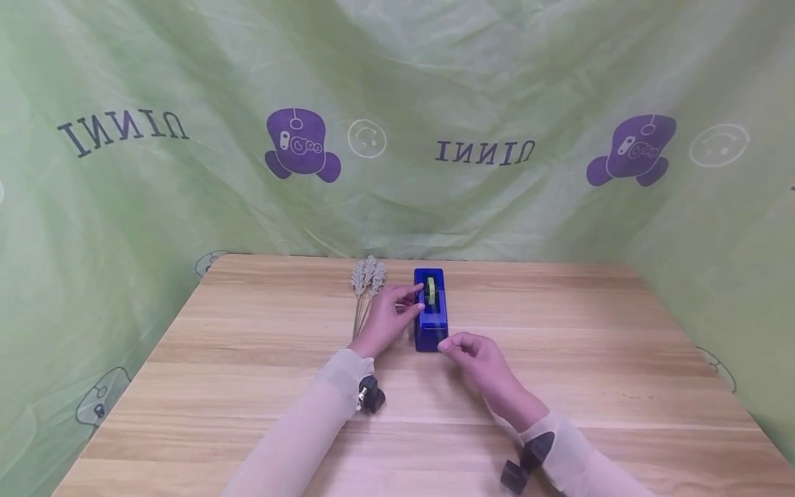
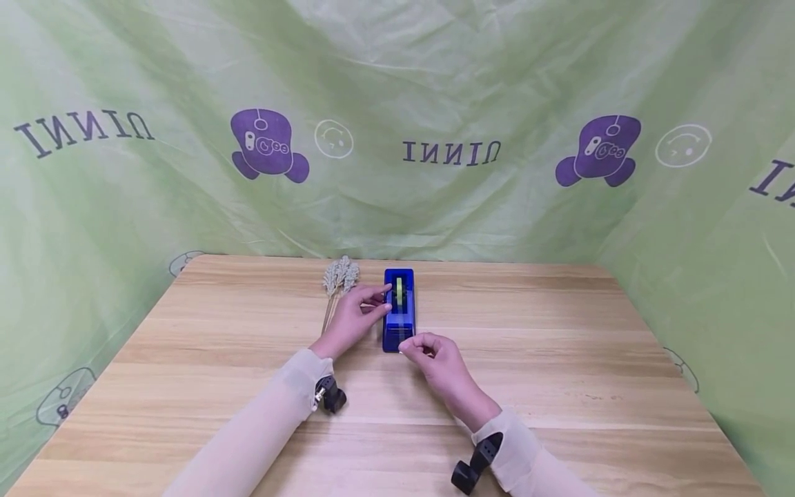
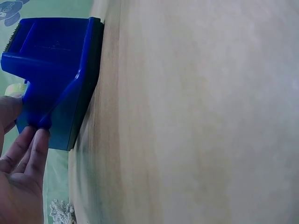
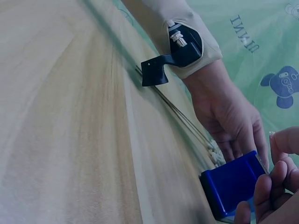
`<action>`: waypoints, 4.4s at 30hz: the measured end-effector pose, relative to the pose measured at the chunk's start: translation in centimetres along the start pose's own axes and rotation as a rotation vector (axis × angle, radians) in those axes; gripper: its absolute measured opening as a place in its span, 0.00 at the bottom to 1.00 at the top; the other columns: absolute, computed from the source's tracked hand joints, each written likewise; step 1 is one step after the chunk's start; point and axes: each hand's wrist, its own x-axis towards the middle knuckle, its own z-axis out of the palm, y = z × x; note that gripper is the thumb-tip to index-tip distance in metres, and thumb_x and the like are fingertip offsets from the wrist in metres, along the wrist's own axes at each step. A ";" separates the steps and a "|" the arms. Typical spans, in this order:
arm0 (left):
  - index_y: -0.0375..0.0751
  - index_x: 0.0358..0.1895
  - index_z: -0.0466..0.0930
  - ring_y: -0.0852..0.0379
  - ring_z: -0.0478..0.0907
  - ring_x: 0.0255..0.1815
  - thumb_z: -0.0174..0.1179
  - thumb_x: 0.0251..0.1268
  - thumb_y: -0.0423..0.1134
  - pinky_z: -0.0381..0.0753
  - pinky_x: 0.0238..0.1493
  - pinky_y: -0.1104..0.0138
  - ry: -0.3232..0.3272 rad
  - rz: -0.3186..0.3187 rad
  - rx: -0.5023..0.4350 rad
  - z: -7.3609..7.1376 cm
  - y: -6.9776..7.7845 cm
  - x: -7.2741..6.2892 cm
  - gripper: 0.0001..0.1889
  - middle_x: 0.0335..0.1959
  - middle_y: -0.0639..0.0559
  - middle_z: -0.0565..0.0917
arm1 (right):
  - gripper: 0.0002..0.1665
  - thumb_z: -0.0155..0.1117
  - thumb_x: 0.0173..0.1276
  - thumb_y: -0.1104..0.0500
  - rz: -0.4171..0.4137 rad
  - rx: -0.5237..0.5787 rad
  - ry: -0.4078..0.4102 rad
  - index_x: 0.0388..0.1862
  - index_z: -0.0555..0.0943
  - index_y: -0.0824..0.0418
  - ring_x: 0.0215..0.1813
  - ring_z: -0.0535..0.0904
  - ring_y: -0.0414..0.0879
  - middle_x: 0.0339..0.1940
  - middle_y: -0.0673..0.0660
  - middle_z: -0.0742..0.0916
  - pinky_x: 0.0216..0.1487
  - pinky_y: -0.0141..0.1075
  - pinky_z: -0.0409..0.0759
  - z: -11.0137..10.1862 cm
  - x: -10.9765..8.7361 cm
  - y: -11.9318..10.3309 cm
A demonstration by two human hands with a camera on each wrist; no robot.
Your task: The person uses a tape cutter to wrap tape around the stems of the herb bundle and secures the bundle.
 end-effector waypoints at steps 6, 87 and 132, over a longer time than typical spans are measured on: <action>0.37 0.68 0.79 0.47 0.85 0.54 0.68 0.70 0.34 0.87 0.59 0.63 0.002 0.004 -0.007 0.1 0.1 -0.1 0.24 0.54 0.39 0.84 | 0.14 0.68 0.74 0.56 0.022 0.014 0.008 0.45 0.86 0.68 0.53 0.78 0.45 0.48 0.57 0.89 0.66 0.42 0.72 0.2 -0.6 0.0; 0.37 0.67 0.80 0.46 0.85 0.54 0.67 0.70 0.32 0.87 0.59 0.64 0.008 -0.017 -0.029 0.3 0.5 -0.2 0.23 0.55 0.38 0.83 | 0.11 0.66 0.75 0.56 0.004 0.152 -0.149 0.41 0.83 0.65 0.50 0.80 0.46 0.43 0.52 0.87 0.58 0.31 0.77 0.3 -7.1 0.7; 0.43 0.22 0.69 0.52 0.72 0.24 0.62 0.58 0.30 0.71 0.25 0.65 -0.180 -0.449 0.556 -7.2 0.0 -2.0 0.12 0.23 0.49 0.73 | 0.10 0.61 0.79 0.58 -0.153 0.198 -0.274 0.43 0.81 0.65 0.42 0.82 0.39 0.32 0.43 0.85 0.53 0.33 0.79 0.0 -7.7 0.3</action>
